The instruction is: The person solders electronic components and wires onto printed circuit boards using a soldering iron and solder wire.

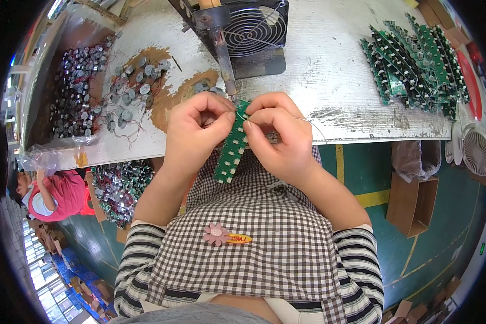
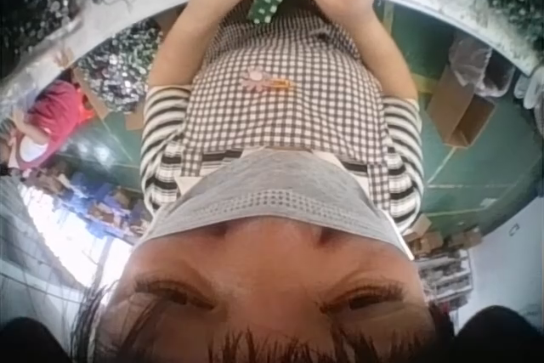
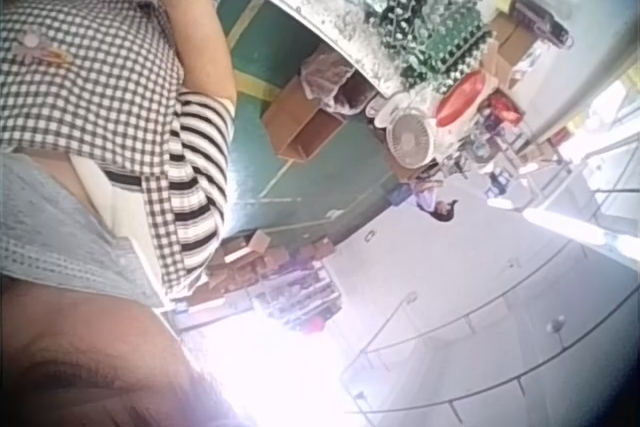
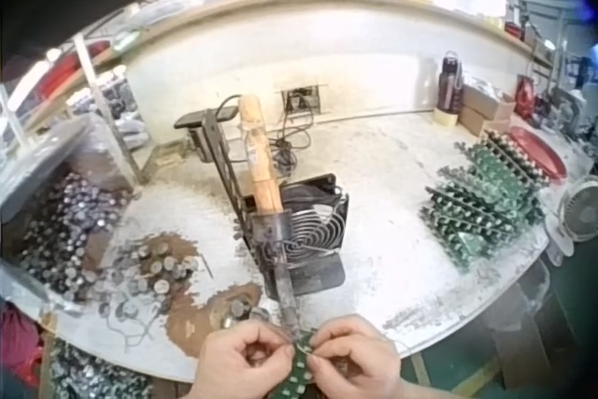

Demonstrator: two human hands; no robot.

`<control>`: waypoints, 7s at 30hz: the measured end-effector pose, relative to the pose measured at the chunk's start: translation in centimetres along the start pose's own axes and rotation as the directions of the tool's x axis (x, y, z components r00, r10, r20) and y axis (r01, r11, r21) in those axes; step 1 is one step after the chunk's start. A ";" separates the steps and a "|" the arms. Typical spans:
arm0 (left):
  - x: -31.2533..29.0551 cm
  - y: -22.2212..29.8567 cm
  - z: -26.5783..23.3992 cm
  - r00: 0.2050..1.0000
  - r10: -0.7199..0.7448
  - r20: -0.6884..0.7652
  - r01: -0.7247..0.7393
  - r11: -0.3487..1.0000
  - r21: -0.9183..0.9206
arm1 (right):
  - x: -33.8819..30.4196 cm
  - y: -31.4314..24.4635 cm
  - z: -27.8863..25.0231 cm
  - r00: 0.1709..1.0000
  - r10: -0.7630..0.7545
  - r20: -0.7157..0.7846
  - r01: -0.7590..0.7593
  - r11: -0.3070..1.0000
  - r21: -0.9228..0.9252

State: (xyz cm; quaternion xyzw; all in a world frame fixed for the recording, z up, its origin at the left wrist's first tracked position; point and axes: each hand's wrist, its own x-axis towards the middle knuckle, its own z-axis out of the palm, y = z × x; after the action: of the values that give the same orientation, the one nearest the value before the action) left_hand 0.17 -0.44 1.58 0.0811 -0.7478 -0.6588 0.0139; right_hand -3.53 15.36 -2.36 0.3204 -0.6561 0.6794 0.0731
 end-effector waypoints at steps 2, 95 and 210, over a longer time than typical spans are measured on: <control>-0.1 -0.5 -0.1 1.000 0.027 -0.001 -0.027 1.000 0.015 | -0.4 0.0 0.1 1.000 0.022 -0.009 -0.021 0.998 0.051; -6.9 -2.3 -8.0 1.000 -0.010 0.008 0.012 0.604 -0.797 | 2.1 -6.1 9.9 0.756 -0.516 0.402 0.641 0.706 -0.300; -1.2 -3.0 6.3 0.858 -0.250 0.450 0.476 0.715 -0.511 | -3.2 -3.6 -5.9 0.922 -0.219 0.321 0.383 0.644 -0.662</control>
State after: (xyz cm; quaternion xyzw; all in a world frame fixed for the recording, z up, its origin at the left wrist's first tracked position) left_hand 0.88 5.59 -2.11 0.1019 -0.4552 -0.8554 -0.2253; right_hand -1.15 22.35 -0.57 0.4421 -0.8081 0.3113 0.2339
